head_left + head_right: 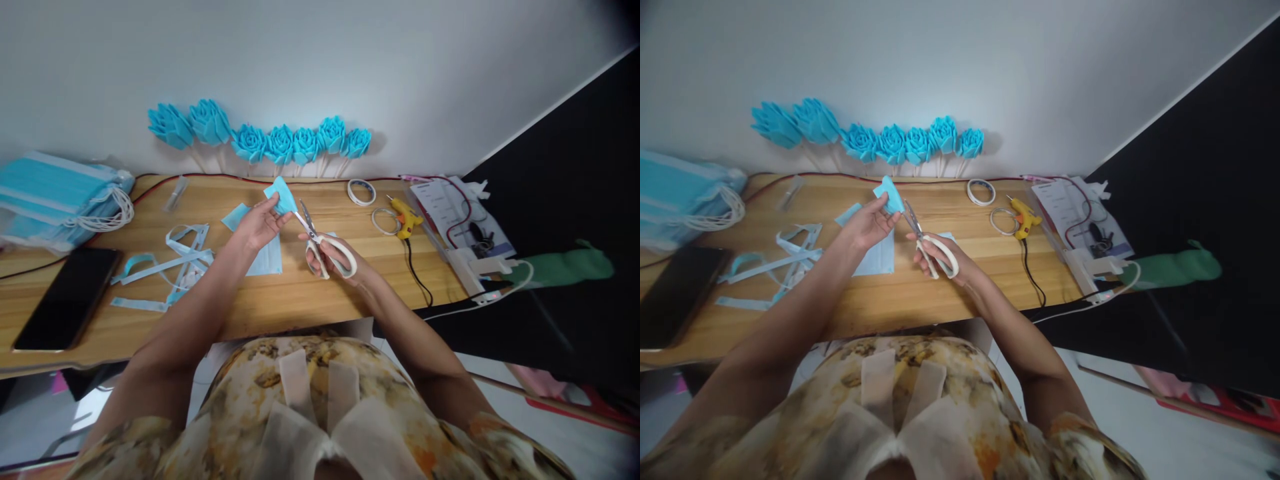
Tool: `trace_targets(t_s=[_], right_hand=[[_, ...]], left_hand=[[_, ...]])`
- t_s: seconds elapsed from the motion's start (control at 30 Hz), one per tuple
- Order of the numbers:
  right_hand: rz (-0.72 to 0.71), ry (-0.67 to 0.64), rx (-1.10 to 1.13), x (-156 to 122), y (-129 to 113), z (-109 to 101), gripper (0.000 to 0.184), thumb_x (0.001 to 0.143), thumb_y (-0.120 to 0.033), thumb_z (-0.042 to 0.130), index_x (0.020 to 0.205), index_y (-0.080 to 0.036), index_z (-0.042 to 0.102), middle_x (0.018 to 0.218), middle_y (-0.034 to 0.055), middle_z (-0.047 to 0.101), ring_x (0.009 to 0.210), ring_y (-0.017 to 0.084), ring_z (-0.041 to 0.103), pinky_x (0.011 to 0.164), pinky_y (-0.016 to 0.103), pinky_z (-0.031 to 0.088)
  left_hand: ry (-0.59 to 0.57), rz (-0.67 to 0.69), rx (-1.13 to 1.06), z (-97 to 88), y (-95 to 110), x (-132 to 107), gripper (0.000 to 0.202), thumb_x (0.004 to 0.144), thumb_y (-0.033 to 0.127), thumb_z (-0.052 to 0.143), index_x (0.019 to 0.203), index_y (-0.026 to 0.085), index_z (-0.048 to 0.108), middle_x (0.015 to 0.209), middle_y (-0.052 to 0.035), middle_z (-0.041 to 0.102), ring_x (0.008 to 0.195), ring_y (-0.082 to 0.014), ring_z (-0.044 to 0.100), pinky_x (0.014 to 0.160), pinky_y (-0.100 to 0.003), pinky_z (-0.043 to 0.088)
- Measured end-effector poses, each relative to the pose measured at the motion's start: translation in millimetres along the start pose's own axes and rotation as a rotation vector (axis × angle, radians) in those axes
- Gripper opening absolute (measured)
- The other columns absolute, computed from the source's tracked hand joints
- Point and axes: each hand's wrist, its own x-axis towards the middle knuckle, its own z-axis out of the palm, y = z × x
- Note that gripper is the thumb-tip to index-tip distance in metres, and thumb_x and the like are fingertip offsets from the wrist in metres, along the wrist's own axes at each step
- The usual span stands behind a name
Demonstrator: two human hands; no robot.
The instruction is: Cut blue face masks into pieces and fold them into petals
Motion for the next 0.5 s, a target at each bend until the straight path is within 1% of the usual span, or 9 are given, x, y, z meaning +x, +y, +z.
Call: trace_targets(t_s=[0.17,0.23,0.37,0.5], right_hand=[[0.017,-0.002,0.024,10,3,1,0.061,0.075,-0.060,0.083,0.119,-0.020,0.070,0.084,0.0018,0.070,0.067,0.011,0.063,0.059,0.024,0.056],[0.016,-0.026,0.031,12,3,0,0.061,0.075,-0.061,0.083,0.119,-0.020,0.069,0.084,0.0018,0.070,0.067,0.012,0.064,0.060,0.025,0.058],[0.025,-0.069,0.008,14,3,-3,0.062,0.077,-0.065,0.080,0.118,-0.019,0.068,0.084,0.0017,0.070,0.066,0.012,0.064,0.058,0.024,0.057],[0.032,-0.089,0.023,17,2,-4,0.062,0.078,-0.066,0.078,0.117,-0.019,0.068,0.084,0.0024,0.071,0.067,0.013,0.064,0.059,0.026,0.058]], left_hand=[[-0.014,0.004,0.047,1.8,-4,-3,0.017,0.096,0.013,0.068,0.079,0.014,0.066,0.072,0.0005,0.076,0.063,-0.0077,0.071,0.069,-0.018,0.060],[-0.010,0.017,0.058,0.7,-4,-2,0.018,0.096,0.013,0.067,0.078,0.014,0.066,0.072,-0.0001,0.075,0.062,-0.0078,0.070,0.070,-0.019,0.059],[-0.003,0.068,0.071,-3.1,-1,2,0.021,0.099,0.014,0.062,0.079,0.013,0.068,0.070,-0.0012,0.074,0.062,-0.0087,0.069,0.071,-0.019,0.058],[-0.011,0.081,0.062,-4.3,1,3,0.020,0.098,0.014,0.063,0.078,0.014,0.067,0.070,-0.0009,0.074,0.063,-0.0089,0.070,0.071,-0.020,0.059]])
